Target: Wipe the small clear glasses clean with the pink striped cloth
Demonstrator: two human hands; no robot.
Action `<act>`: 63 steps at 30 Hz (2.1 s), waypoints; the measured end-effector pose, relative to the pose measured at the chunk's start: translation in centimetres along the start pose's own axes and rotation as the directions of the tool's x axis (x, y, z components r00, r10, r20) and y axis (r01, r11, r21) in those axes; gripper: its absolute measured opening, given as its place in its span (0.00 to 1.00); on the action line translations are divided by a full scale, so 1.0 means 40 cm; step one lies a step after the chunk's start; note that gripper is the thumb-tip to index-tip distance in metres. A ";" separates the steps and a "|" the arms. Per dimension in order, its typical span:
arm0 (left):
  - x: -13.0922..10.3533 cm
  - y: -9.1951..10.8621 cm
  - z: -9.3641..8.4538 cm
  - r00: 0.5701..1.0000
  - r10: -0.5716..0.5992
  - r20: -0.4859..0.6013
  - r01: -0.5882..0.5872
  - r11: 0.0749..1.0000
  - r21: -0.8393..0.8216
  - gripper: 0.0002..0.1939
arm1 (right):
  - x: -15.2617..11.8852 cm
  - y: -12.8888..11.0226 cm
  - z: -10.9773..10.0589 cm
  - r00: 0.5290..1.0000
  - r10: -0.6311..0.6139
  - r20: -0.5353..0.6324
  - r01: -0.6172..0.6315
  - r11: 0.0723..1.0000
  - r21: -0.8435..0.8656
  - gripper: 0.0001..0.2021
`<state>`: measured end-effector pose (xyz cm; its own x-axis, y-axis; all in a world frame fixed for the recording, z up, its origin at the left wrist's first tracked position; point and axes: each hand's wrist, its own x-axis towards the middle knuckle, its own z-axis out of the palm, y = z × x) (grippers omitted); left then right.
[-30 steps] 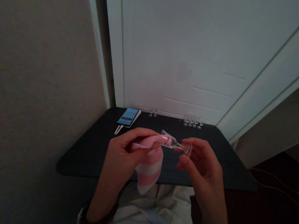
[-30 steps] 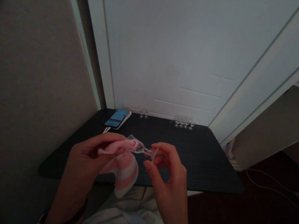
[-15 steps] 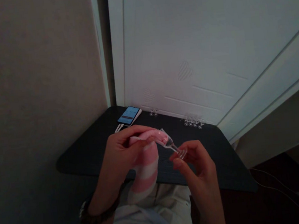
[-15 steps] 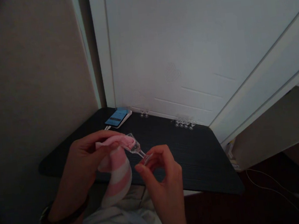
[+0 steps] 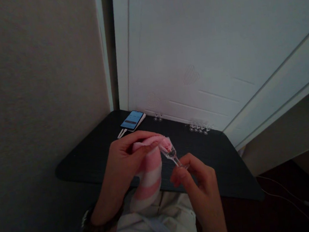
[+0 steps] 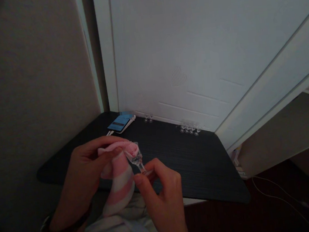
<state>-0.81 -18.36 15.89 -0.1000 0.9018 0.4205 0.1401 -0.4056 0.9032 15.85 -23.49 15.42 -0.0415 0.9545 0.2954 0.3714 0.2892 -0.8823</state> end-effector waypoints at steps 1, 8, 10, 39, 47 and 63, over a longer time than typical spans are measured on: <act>0.000 -0.001 0.000 1.000 -0.005 -0.002 0.005 1.000 -0.010 0.05 | 0.000 0.000 -0.002 1.000 -0.003 0.000 0.003 1.000 0.004 0.13; -0.007 -0.004 0.000 0.994 -0.028 -0.102 0.016 0.994 -0.111 0.05 | 0.002 0.005 -0.004 1.000 -0.003 -0.006 0.003 0.999 0.036 0.14; -0.008 -0.005 -0.002 0.991 -0.034 -0.131 0.020 0.994 -0.107 0.07 | 0.001 0.003 -0.002 1.000 -0.002 -0.005 0.002 0.999 0.048 0.13; -0.009 0.009 0.000 0.992 0.051 0.117 -0.052 0.999 0.004 0.09 | 0.003 -0.009 -0.013 0.999 0.002 -0.041 0.003 0.993 0.119 0.11; -0.012 0.015 -0.005 0.997 -0.012 0.072 0.015 0.999 -0.040 0.09 | 0.003 -0.010 -0.014 0.995 -0.023 -0.095 0.046 0.969 0.245 0.13; -0.015 0.022 -0.003 0.978 0.050 0.205 -0.032 0.996 -0.088 0.14 | 0.003 -0.006 -0.014 0.995 0.018 -0.100 0.005 0.975 0.224 0.12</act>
<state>-0.75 -19.29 16.44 0.1109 0.8919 0.4385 0.0560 -0.4462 0.8932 16.29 -23.48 15.88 0.0586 0.9473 0.3149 0.1544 0.3031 -0.9404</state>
